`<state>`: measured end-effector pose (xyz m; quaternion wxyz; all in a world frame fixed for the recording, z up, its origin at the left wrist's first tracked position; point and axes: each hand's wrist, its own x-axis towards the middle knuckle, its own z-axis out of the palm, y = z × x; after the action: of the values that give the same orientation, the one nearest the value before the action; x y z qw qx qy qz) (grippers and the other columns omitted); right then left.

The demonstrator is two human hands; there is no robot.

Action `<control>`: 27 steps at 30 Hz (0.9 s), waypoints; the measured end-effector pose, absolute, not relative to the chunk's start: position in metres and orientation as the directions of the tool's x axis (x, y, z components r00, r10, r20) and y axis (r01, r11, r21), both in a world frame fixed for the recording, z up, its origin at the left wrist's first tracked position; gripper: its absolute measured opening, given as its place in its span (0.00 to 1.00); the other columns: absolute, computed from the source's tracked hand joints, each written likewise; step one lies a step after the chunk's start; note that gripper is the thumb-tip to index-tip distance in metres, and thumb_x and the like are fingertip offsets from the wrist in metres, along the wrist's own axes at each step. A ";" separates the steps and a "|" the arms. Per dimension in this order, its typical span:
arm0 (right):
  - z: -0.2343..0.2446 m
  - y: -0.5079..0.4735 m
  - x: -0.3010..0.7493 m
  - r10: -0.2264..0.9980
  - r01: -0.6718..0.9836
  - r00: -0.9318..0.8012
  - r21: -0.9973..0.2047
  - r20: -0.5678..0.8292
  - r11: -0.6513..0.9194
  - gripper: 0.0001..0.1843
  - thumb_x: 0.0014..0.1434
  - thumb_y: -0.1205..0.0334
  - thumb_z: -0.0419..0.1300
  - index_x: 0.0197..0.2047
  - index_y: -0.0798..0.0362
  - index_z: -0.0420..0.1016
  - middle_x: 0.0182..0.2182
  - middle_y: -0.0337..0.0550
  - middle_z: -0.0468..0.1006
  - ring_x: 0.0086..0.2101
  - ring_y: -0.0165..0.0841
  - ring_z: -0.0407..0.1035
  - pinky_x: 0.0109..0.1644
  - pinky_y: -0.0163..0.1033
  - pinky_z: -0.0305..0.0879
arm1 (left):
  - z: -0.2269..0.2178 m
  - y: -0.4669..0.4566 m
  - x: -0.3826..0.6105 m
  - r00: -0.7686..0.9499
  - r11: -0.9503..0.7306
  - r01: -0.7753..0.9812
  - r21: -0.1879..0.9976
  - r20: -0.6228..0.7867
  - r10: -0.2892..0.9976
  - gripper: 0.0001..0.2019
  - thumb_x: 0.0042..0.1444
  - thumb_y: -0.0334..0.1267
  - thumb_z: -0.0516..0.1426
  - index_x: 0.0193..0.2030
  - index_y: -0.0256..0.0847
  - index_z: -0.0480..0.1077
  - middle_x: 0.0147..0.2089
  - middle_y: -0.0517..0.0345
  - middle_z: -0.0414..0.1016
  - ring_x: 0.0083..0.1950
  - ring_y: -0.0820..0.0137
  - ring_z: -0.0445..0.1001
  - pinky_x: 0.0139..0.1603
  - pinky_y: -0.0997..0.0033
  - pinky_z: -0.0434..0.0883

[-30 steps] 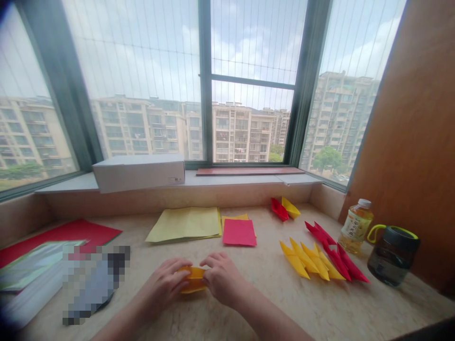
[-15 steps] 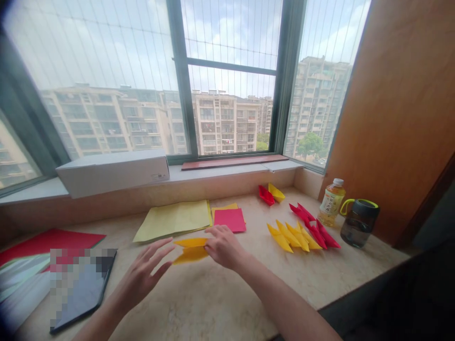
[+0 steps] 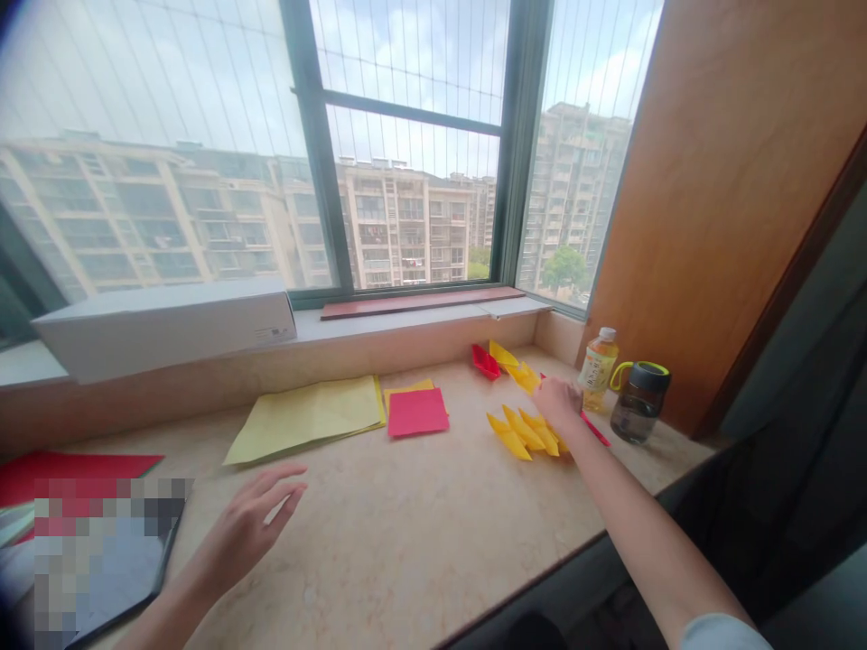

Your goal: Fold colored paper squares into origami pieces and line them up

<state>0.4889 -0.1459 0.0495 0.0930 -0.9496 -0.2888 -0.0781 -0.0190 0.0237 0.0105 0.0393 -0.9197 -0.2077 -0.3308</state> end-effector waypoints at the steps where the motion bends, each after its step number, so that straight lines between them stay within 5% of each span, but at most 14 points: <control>1: 0.048 -0.144 0.492 0.533 0.558 0.824 -0.110 0.192 -0.822 0.14 0.67 0.57 0.58 0.47 0.60 0.77 0.46 0.54 0.79 0.47 0.42 0.74 0.51 0.50 0.69 | 0.010 0.024 -0.019 0.691 -0.911 0.407 0.070 0.628 0.357 0.15 0.66 0.43 0.51 0.39 0.42 0.78 0.48 0.49 0.80 0.49 0.60 0.79 0.51 0.59 0.76; 6: 0.041 -0.127 0.501 0.586 0.597 0.798 -0.057 0.141 -0.800 0.17 0.67 0.57 0.59 0.55 0.56 0.71 0.52 0.50 0.74 0.49 0.40 0.72 0.52 0.51 0.71 | 0.006 0.024 -0.016 0.672 -0.906 0.412 0.098 0.639 0.374 0.16 0.66 0.44 0.51 0.36 0.43 0.78 0.46 0.50 0.81 0.47 0.61 0.80 0.49 0.62 0.77; 17: 0.031 -0.116 0.500 0.617 0.624 0.778 -0.034 0.118 -0.781 0.17 0.66 0.56 0.60 0.55 0.56 0.71 0.52 0.49 0.74 0.48 0.40 0.73 0.51 0.51 0.72 | 0.007 0.019 -0.014 0.696 -0.910 0.401 0.105 0.611 0.377 0.13 0.65 0.39 0.52 0.38 0.42 0.78 0.46 0.51 0.81 0.48 0.62 0.79 0.51 0.62 0.75; 21: 0.040 -0.136 0.488 0.698 0.722 0.686 -0.069 0.206 -0.688 0.11 0.67 0.64 0.56 0.48 0.58 0.76 0.49 0.54 0.77 0.50 0.43 0.72 0.55 0.51 0.67 | 0.011 0.014 -0.015 0.702 -0.915 0.392 0.096 0.611 0.366 0.12 0.66 0.37 0.51 0.38 0.41 0.76 0.45 0.52 0.80 0.47 0.64 0.78 0.51 0.63 0.74; 24: 0.044 -0.166 0.475 0.772 0.826 0.557 -0.102 0.307 -0.555 0.17 0.63 0.75 0.51 0.48 0.53 0.77 0.50 0.50 0.78 0.53 0.39 0.70 0.59 0.43 0.63 | 0.021 0.005 -0.015 0.723 -0.919 0.393 0.015 0.613 0.319 0.14 0.66 0.34 0.50 0.31 0.40 0.72 0.34 0.54 0.77 0.38 0.67 0.75 0.43 0.67 0.73; 27: 0.037 -0.207 0.464 0.778 0.924 0.373 -0.128 0.506 -0.360 0.11 0.63 0.67 0.52 0.41 0.49 0.76 0.44 0.50 0.79 0.49 0.42 0.72 0.54 0.44 0.66 | 0.038 -0.012 -0.012 0.788 -0.918 0.367 -0.148 0.573 0.223 0.17 0.65 0.30 0.48 0.24 0.41 0.65 0.24 0.58 0.68 0.29 0.69 0.67 0.31 0.69 0.67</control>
<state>0.4644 -0.2074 0.0370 0.1999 -0.8042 -0.5290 -0.1830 -0.0123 -0.0123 0.0381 0.1266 -0.9371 -0.1573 -0.2847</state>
